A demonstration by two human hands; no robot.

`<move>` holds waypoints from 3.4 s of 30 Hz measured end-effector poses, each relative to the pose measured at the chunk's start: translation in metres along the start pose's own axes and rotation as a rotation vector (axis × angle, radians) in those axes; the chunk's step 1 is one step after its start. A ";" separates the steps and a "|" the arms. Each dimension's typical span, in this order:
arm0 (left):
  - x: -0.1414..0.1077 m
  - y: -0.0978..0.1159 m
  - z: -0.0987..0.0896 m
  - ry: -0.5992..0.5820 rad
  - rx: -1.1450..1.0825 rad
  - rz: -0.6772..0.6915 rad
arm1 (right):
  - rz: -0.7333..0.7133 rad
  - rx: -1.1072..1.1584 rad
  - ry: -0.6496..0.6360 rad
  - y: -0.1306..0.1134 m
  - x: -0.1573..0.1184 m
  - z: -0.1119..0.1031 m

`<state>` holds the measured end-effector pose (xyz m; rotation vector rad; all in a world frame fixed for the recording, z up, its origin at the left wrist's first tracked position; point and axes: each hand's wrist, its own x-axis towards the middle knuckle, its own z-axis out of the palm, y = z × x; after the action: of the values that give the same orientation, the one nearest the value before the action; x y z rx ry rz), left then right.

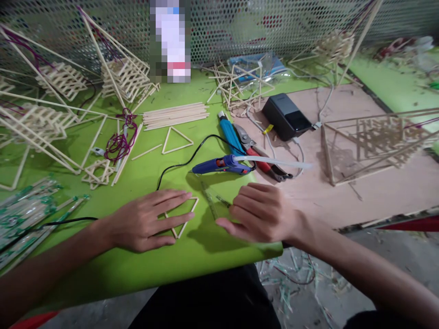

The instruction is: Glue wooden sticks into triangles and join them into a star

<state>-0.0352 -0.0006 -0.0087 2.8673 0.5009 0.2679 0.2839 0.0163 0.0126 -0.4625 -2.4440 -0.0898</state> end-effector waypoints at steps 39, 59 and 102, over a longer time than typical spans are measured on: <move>-0.035 -0.035 -0.026 -0.137 0.262 -0.327 | -0.088 0.127 -0.143 0.004 0.014 0.031; -0.029 -0.016 -0.020 0.050 0.004 -0.389 | -0.074 0.117 -0.181 0.004 0.014 0.034; -0.022 -0.012 -0.018 0.126 -0.178 -0.205 | -0.013 0.071 -0.198 -0.002 0.013 0.044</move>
<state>-0.0633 0.0058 0.0029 2.6142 0.7482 0.4363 0.2481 0.0262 -0.0144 -0.4429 -2.6345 0.0399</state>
